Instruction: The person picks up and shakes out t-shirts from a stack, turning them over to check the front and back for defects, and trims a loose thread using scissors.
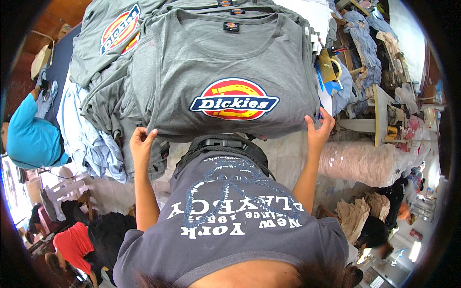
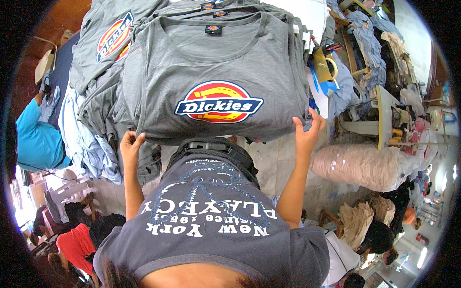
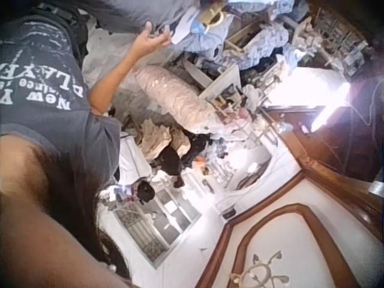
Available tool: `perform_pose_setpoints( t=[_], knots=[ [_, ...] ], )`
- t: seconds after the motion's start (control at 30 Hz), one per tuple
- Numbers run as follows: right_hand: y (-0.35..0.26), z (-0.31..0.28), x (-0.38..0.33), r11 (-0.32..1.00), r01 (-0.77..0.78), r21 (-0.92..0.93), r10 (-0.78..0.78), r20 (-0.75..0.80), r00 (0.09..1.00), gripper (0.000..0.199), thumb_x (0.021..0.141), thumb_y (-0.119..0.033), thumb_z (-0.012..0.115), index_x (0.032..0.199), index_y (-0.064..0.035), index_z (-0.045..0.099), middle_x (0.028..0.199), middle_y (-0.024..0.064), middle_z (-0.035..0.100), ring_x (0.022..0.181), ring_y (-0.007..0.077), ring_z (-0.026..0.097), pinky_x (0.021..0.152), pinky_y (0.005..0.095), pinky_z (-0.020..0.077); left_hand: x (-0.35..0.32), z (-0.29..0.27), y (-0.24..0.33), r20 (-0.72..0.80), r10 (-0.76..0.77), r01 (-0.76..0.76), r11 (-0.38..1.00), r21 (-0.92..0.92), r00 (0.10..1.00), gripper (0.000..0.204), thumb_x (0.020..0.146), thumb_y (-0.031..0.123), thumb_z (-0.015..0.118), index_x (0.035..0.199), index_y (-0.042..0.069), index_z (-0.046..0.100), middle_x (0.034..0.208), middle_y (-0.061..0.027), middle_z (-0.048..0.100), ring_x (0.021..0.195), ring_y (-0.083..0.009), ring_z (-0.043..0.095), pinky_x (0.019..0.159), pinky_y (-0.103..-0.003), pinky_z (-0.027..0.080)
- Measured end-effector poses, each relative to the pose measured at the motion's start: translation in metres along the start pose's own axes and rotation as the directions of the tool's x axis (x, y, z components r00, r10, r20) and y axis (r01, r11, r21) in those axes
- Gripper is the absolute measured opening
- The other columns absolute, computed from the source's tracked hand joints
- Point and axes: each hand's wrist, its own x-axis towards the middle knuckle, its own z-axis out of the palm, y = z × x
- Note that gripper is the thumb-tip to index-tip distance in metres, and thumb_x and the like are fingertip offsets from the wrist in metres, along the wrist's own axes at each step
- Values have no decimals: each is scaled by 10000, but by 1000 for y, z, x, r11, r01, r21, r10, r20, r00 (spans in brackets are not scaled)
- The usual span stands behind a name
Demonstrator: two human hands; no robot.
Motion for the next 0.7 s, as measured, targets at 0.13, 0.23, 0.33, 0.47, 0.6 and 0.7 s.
perform_pose_setpoints(
  t=[0.13, 0.23, 0.33, 0.47, 0.6, 0.7],
  knots=[
    [-1, 4, -8, 999, -33, 19, 33, -6, 999, 335, 682, -225, 697, 923, -59, 534, 910, 66, 486, 812, 209, 475, 653, 302, 400, 0, -2, 6, 12, -15, 17, 980, -198, 1000, 158, 735, 86, 648, 775, 57, 497, 690, 62, 456, 623, -15, 399, 569, -152, 318],
    [2, 4, -10, 993, -105, 59, 102, 49, 994, 306, 683, -232, 696, 864, -47, 532, 858, 52, 501, 762, 202, 482, 625, 293, 398, 5, -10, -2, 51, -25, 39, 959, -280, 998, 125, 777, 90, 605, 842, 83, 498, 739, 49, 506, 665, -36, 471, 620, -168, 385],
    [14, -2, -9, 985, -149, 92, 127, 208, 970, 295, 686, -221, 697, 833, -35, 520, 783, 40, 480, 721, 154, 470, 594, 246, 369, 7, -12, -3, 64, -32, 52, 940, -336, 997, 101, 794, 77, 579, 868, 85, 511, 769, 53, 513, 672, -34, 470, 612, -175, 384],
    [31, -18, -3, 757, -534, 377, 307, 516, 800, 248, 684, -163, 703, 798, -64, 506, 718, -47, 456, 662, 53, 433, 603, 195, 334, 10, -11, 8, 28, -2, 12, 935, -356, 1000, 105, 788, 76, 582, 880, 71, 531, 730, 58, 495, 636, -25, 437, 583, -151, 349],
    [40, -28, -1, 488, -665, 565, 320, 593, 739, 237, 671, -110, 706, 797, -96, 506, 738, -49, 518, 663, 44, 452, 631, 187, 338, 18, -23, 10, -13, -46, 39, 941, -335, 999, 104, 796, 91, 574, 889, 90, 526, 727, 63, 502, 603, -16, 423, 545, -163, 337],
    [44, -24, -7, 389, -752, 533, 370, 657, 657, 246, 662, -95, 708, 812, -86, 514, 751, -31, 545, 671, 49, 468, 635, 193, 344, 24, -27, -8, -32, -67, 58, 973, -223, 997, 112, 802, 76, 552, 907, 89, 513, 724, 69, 507, 579, -9, 403, 494, -165, 293]
  ],
)
